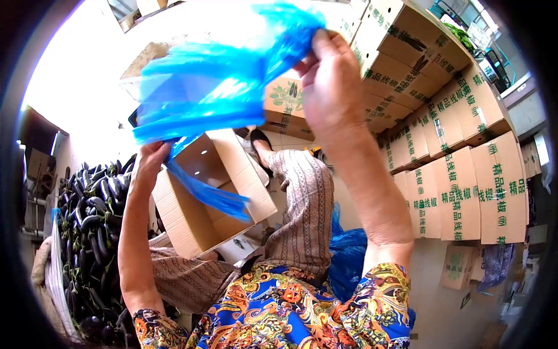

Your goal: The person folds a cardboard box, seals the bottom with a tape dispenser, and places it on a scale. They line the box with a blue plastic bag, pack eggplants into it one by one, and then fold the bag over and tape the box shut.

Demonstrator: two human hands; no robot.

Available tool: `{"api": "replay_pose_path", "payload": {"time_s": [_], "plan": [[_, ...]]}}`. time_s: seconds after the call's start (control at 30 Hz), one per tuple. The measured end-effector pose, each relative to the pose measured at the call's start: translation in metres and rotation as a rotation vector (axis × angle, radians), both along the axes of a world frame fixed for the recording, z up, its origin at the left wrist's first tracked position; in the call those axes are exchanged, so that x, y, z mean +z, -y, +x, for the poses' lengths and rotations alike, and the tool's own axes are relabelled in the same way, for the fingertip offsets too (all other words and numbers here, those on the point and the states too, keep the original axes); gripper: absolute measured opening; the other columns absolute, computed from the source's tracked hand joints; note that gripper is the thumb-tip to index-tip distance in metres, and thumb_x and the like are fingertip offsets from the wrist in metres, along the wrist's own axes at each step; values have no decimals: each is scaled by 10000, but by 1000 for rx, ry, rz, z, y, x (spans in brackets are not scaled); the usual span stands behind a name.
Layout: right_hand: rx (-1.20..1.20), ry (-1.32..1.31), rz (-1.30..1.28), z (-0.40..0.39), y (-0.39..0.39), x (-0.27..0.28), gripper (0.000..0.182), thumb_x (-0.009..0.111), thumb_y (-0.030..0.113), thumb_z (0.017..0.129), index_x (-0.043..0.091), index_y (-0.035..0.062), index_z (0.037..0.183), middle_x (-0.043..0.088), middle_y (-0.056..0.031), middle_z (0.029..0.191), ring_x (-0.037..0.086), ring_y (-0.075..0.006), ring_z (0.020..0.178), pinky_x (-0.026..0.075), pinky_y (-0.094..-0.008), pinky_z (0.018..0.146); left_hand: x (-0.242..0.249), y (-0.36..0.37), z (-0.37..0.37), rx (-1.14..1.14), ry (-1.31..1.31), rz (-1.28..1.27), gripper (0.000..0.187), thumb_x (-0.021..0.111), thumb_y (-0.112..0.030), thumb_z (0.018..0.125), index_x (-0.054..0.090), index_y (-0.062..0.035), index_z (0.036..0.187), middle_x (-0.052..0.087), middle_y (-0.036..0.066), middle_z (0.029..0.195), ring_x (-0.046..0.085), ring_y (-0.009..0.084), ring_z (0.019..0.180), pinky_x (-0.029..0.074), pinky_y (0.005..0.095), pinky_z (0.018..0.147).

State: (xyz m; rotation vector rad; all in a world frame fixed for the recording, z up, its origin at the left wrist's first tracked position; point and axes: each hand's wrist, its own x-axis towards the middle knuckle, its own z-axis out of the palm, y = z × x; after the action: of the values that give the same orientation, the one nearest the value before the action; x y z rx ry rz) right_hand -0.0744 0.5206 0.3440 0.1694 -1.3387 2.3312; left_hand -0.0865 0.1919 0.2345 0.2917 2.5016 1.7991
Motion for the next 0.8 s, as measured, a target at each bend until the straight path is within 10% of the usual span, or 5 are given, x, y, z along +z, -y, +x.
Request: {"api": "replay_pose_path", "payload": {"time_s": [0.17, 0.27, 0.57, 0.6, 0.8], "plan": [[51, 233, 104, 19, 25, -59, 192, 494, 235, 1016, 574, 80, 935, 562, -11, 854, 506, -114, 758, 459, -304, 689, -119, 64, -40, -210, -160, -423, 173, 505, -47, 746, 638, 7, 845, 527, 64, 655, 477, 153, 637, 408, 337, 600], [115, 277, -35, 33, 54, -108, 198, 501, 269, 1020, 584, 89, 1016, 588, 5, 874, 538, -93, 776, 478, -261, 672, -131, 58, -30, -193, -481, -645, 312, 593, -105, 813, 672, -48, 1109, 639, 159, 1096, 598, 220, 976, 493, 380, 854], [-22, 198, 286, 88, 84, -123, 113, 534, 126, 1013, 593, 32, 994, 523, 28, 838, 482, -65, 765, 439, -226, 727, -71, -29, 34, -300, 180, 207, 376, 634, -82, 893, 561, -29, 1258, 619, 107, 1243, 626, 237, 1070, 507, 367, 938], [51, 174, 246, 93, 81, -123, 106, 540, 115, 1009, 591, 22, 1014, 526, 24, 844, 499, -63, 779, 442, -221, 724, -50, -52, 39, -182, 478, 659, 400, 615, -83, 920, 520, -23, 1303, 617, 106, 1249, 624, 235, 1090, 511, 382, 947], [120, 169, 433, 148, 55, -118, 96, 548, 66, 981, 597, 4, 1036, 553, -40, 820, 513, -85, 778, 433, -256, 680, -41, -10, -4, -231, 384, 890, 421, 576, -78, 940, 477, -19, 1345, 614, 123, 1252, 609, 270, 1142, 502, 439, 997]]}}
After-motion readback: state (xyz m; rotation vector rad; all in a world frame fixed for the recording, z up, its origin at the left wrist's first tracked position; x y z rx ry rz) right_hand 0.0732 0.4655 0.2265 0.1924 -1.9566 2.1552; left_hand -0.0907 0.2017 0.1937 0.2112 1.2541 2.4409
